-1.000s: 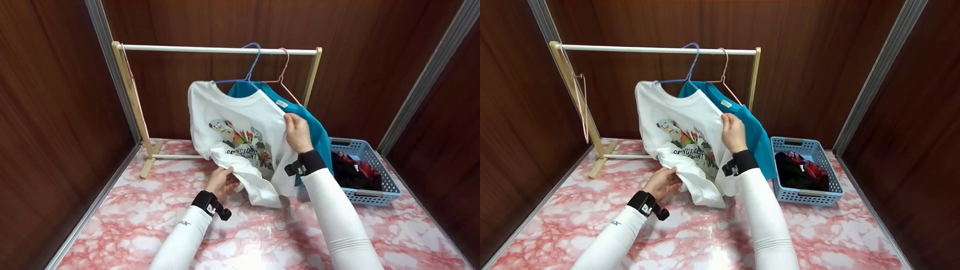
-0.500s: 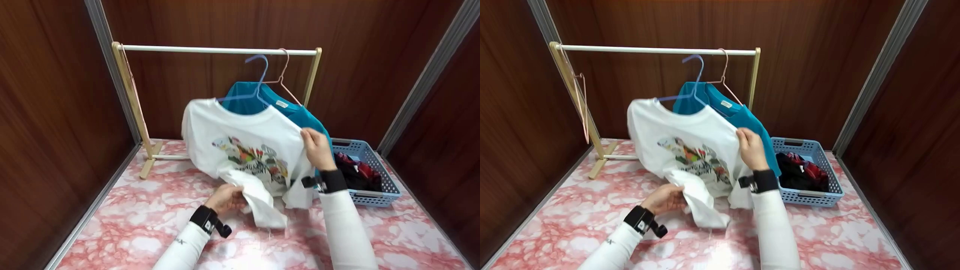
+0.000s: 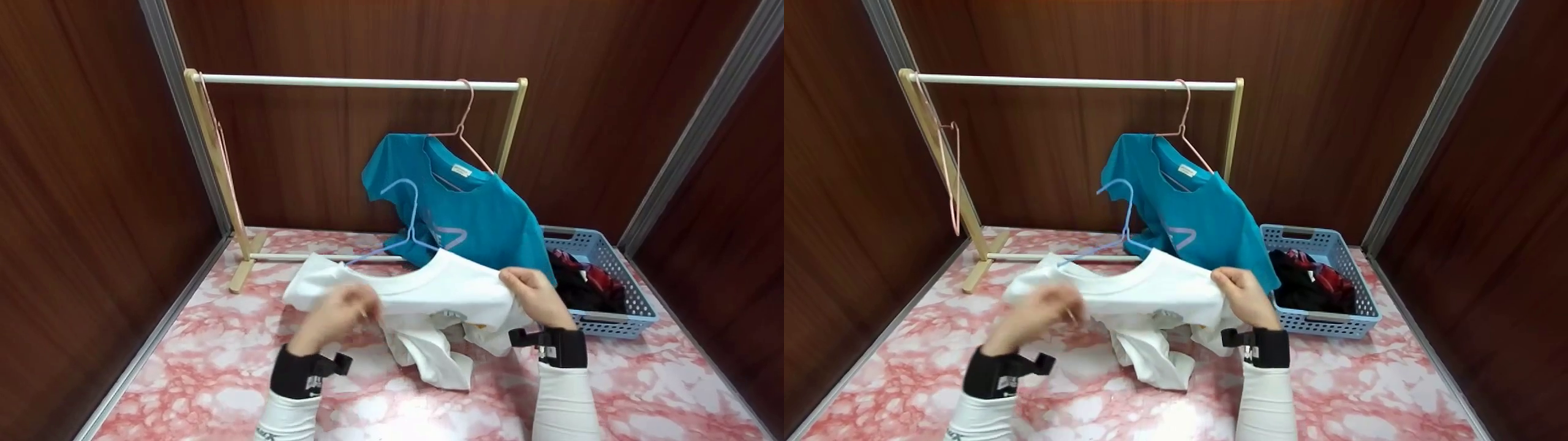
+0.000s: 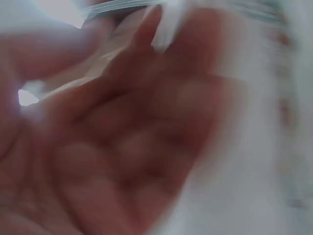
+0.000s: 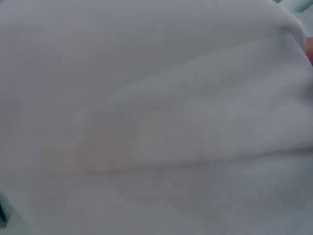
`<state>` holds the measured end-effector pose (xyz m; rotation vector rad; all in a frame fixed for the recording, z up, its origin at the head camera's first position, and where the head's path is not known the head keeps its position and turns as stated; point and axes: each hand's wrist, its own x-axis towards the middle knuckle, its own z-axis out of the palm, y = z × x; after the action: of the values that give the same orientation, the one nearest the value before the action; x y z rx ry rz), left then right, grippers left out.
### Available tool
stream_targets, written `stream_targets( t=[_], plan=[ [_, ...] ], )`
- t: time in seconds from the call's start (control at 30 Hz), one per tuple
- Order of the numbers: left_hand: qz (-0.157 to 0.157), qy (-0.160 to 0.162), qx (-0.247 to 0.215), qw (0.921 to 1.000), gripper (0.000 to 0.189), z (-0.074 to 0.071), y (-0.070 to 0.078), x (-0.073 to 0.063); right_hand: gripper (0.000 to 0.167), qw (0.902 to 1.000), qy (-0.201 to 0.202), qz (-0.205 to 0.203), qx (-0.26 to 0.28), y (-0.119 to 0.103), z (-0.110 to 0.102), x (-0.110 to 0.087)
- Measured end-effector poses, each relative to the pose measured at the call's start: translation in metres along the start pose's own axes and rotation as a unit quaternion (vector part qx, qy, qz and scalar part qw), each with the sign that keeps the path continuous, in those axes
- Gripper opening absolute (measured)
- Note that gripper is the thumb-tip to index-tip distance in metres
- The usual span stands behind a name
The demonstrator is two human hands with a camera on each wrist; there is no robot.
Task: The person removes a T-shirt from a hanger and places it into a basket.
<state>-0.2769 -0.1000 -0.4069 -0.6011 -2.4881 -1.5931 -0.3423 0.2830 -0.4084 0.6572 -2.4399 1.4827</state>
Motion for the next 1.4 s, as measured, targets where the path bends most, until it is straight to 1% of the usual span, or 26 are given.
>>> stream_targets(
  t=[0.03,0.07,0.1,0.13,0.17,0.2,0.23,0.27,0.3,0.37,0.43,0.5,0.53,0.6,0.67,0.73,0.77,0.83,0.93,1.0,1.1,1.2,1.23,1.3,1.33,1.4],
  plan=[
    [0.026,0.072,-0.006,0.9971,0.021,-0.005,0.001,-0.001,0.027,1.0000,-0.007,0.003,0.005,0.002,0.000,-0.002],
    [0.046,0.141,0.002,0.9889,0.019,-0.010,0.001,0.000,0.027,0.9999,-0.013,0.004,0.011,0.003,0.001,-0.003],
    [0.058,0.205,0.022,0.9767,0.019,-0.013,-0.002,0.000,0.028,0.9997,-0.019,0.004,0.017,0.004,0.001,-0.004],
    [0.065,0.254,0.046,0.9640,0.020,-0.017,-0.006,0.001,0.029,0.9991,-0.028,0.006,0.032,0.006,0.000,-0.005],
    [0.064,0.283,0.073,0.9542,0.022,-0.020,-0.012,0.003,0.029,0.9982,-0.037,0.006,0.047,0.007,0.000,-0.006],
    [0.050,0.300,0.107,0.9465,0.024,-0.022,-0.018,0.004,0.030,0.9970,-0.045,0.004,0.063,0.008,0.000,-0.006],
    [0.029,0.300,0.132,0.9444,0.027,-0.025,-0.024,0.005,0.031,0.9952,-0.055,-0.001,0.081,0.009,-0.001,-0.007],
    [0.001,0.285,0.150,0.9467,0.031,-0.027,-0.030,0.005,0.032,0.9929,-0.066,-0.009,0.098,0.011,-0.002,-0.007],
    [-0.024,0.264,0.162,0.9505,0.035,-0.029,-0.035,0.005,0.032,0.9902,-0.077,-0.017,0.116,0.012,-0.003,-0.008],
    [-0.072,0.210,0.178,0.9587,0.045,-0.031,-0.042,0.005,0.032,0.9846,-0.099,-0.035,0.139,0.014,-0.005,-0.009],
    [-0.095,0.157,0.175,0.9674,0.055,-0.031,-0.045,0.005,0.030,0.9797,-0.117,-0.052,0.154,0.015,-0.008,-0.010],
    [-0.098,0.120,0.171,0.9731,0.061,-0.031,-0.045,0.004,0.030,0.9765,-0.129,-0.064,0.160,0.016,-0.010,-0.010],
    [-0.098,0.108,0.170,0.9746,0.063,-0.030,-0.044,0.004,0.030,0.9756,-0.134,-0.066,0.161,0.016,-0.011,-0.011],
    [-0.099,0.095,0.175,0.9750,0.065,-0.029,-0.043,0.004,0.030,0.9761,-0.136,-0.064,0.157,0.017,-0.012,-0.012],
    [-0.104,0.093,0.191,0.9717,0.065,-0.028,-0.043,0.004,0.031,0.9807,-0.131,-0.056,0.134,0.018,-0.012,-0.012],
    [-0.101,0.109,0.206,0.9674,0.064,-0.028,-0.044,0.004,0.030,0.9884,-0.117,-0.034,0.092,0.018,-0.011,-0.011],
    [-0.093,0.123,0.209,0.9657,0.064,-0.027,-0.044,0.005,0.029,0.9917,-0.109,-0.019,0.065,0.017,-0.010,-0.011],
    [-0.060,0.156,0.213,0.9625,0.063,-0.025,-0.046,0.006,0.027,0.9954,-0.094,0.015,0.000,0.015,-0.007,-0.010],
    [0.005,0.210,0.226,0.9511,0.062,-0.022,-0.048,0.007,0.026,0.9936,-0.064,0.052,-0.077,0.009,0.003,-0.009],
    [0.050,0.236,0.235,0.9417,0.061,-0.020,-0.049,0.008,0.028,0.9927,-0.038,0.058,-0.099,0.001,0.013,-0.006],
    [0.103,0.257,0.243,0.9296,0.059,-0.016,-0.050,0.009,0.032,0.9952,-0.005,0.031,-0.092,-0.017,0.034,-0.003],
    [0.145,0.263,0.246,0.9216,0.058,-0.011,-0.051,0.011,0.031,0.9973,0.000,-0.014,-0.072,-0.037,0.057,-0.001],
    [0.156,0.262,0.247,0.9197,0.059,-0.010,-0.051,0.012,0.028,0.9974,-0.002,-0.029,-0.065,-0.043,0.065,-0.002],
    [0.173,0.256,0.248,0.9181,0.059,-0.007,-0.051,0.013,0.024,0.9980,-0.008,-0.050,-0.039,-0.052,0.078,-0.002],
    [0.177,0.251,0.246,0.9193,0.059,-0.006,-0.051,0.014,0.024,0.9981,-0.012,-0.056,-0.024,-0.056,0.084,-0.003],
    [0.179,0.244,0.243,0.9218,0.059,-0.004,-0.050,0.014,0.025,0.9983,-0.020,-0.054,-0.004,-0.061,0.094,-0.004]
  ],
)
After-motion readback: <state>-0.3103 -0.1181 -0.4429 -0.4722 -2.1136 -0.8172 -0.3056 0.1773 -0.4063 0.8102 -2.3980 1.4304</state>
